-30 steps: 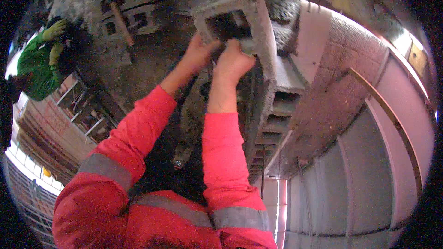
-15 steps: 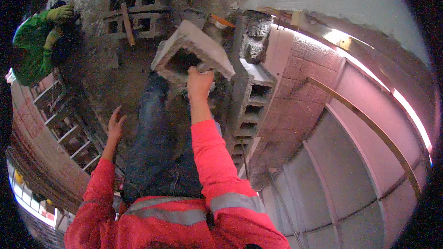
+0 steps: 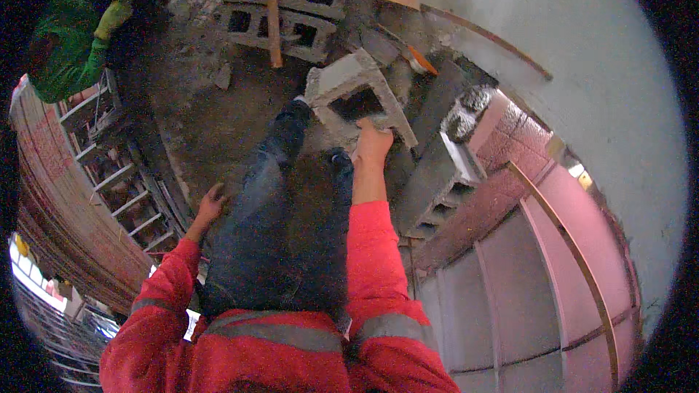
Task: The person lays hollow concrete blocks onto a mortar bed, using a trowel to apply mortar and a hammer to tap the blocks into place. They also use a green marker to mark the blocks and a piece of cloth to wipe excess mortar.
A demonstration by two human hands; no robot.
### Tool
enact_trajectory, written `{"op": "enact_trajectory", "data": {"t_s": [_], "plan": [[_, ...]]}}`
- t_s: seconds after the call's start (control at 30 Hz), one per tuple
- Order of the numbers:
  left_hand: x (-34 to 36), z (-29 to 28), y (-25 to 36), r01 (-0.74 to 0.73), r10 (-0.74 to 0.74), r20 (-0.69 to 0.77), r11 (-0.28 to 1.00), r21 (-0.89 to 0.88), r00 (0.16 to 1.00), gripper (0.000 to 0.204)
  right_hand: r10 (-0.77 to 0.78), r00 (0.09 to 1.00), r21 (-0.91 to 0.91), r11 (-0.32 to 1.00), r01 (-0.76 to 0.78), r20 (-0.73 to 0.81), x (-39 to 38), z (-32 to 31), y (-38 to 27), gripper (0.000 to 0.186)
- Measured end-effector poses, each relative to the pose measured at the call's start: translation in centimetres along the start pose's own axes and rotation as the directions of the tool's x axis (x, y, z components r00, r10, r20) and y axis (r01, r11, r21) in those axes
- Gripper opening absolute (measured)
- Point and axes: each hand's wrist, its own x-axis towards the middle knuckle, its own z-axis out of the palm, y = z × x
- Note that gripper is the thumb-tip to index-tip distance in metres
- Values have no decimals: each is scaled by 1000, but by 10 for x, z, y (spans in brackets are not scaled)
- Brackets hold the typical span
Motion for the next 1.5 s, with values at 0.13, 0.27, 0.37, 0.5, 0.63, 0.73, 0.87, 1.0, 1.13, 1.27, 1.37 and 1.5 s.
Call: {"op": "enact_trajectory", "data": {"t_s": [0.13,0.27,0.37,0.5,0.63,0.73,0.87,1.0,1.13,1.27,1.37,1.5], "plan": [[8,-24,-15,19,-19,6,998,-63,1000,44,53,994,-29,998,-56,-91,10,49,9,32],[17,-30,35,-26,26,13,998,52,1000,48,-65,993,-62,996,59,-103,39,82,21,42],[18,-37,30,-82,84,28,994,-77,996,46,62,990,-65,995,-70,-128,19,143,-15,35],[22,-38,27,-82,82,12,996,-18,997,45,274,941,51,962,-269,-201,24,214,-44,36],[22,-36,-7,-36,36,-9,998,-51,999,45,287,940,235,941,-242,-184,58,263,-25,29],[20,-42,-11,7,-8,-9,996,-90,1000,46,351,932,292,904,-312,-89,94,278,-16,21],[16,-46,-36,28,-25,22,990,-139,999,45,297,955,276,919,-280,-21,98,289,-8,17],[10,-45,-39,-1,2,4,990,-142,1000,44,161,984,410,904,-120,-69,91,248,15,32],[0,-44,-52,19,-16,44,997,-69,999,43,218,975,283,939,-196,-48,48,163,19,26],[-3,-41,-46,97,-93,122,995,-29,988,42,243,961,262,944,-202,-133,46,81,55,17],[6,-39,-52,61,-54,142,997,-47,988,42,354,886,180,933,-311,-300,46,40,78,23],[18,-59,-13,-93,78,135,990,109,988,42,333,844,220,940,-261,-421,96,-20,136,37]]}}
